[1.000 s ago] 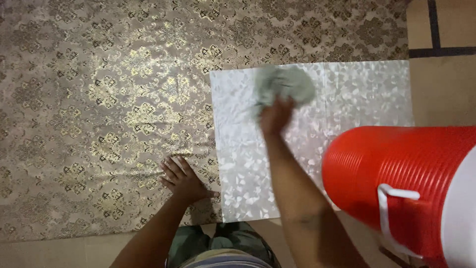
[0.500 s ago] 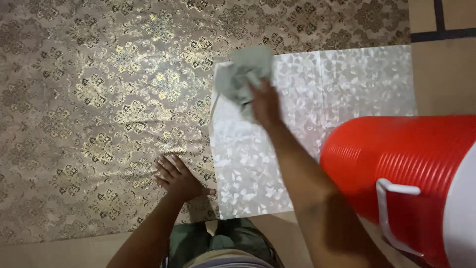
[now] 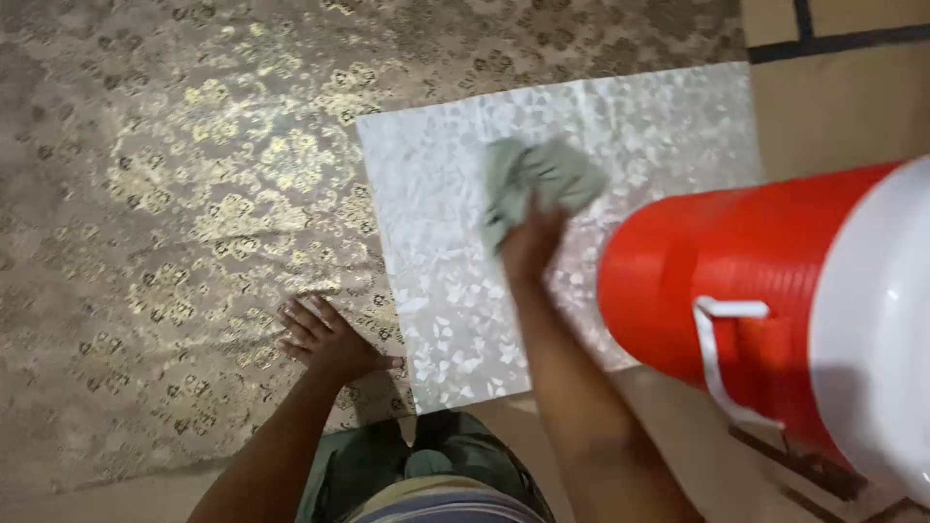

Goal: Cleaning a dining table and its objects using a cloth.

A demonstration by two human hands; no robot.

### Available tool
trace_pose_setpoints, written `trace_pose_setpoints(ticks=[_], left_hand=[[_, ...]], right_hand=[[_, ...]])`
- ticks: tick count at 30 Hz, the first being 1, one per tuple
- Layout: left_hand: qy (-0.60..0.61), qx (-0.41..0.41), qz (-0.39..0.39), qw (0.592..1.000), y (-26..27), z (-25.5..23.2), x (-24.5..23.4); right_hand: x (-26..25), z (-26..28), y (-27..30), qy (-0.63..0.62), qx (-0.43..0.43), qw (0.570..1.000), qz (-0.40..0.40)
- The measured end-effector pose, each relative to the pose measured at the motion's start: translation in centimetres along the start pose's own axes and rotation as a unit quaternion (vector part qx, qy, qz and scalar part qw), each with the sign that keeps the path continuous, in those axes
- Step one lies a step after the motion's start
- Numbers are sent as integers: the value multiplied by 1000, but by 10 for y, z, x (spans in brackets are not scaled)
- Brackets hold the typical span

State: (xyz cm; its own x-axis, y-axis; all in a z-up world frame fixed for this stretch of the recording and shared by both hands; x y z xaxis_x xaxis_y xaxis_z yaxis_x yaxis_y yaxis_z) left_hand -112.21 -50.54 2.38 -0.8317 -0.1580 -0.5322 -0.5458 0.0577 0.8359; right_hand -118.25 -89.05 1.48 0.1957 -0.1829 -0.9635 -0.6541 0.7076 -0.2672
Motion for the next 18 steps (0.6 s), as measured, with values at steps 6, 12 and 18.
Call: trace_pose_setpoints(ticks=[6, 12, 18], left_hand=[[24, 17, -30, 999, -4, 6, 0], [1, 23, -18, 1000, -21, 15, 11], [13, 53, -60, 997, -12, 11, 7]], right_hand=[[-82, 66, 126, -356, 30, 875, 327], [-141, 21, 183, -84, -159, 929, 324], [-206, -82, 164, -33, 50, 952, 299]])
Point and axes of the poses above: each hand's wrist, its own y-axis away from the middle knuckle, its own x-axis out of the palm, z = x × y, the point moved 8 cm from there along -y, towards the middle knuckle, and after that the axes turned 13 degrees about y, right-handed, at the moved point
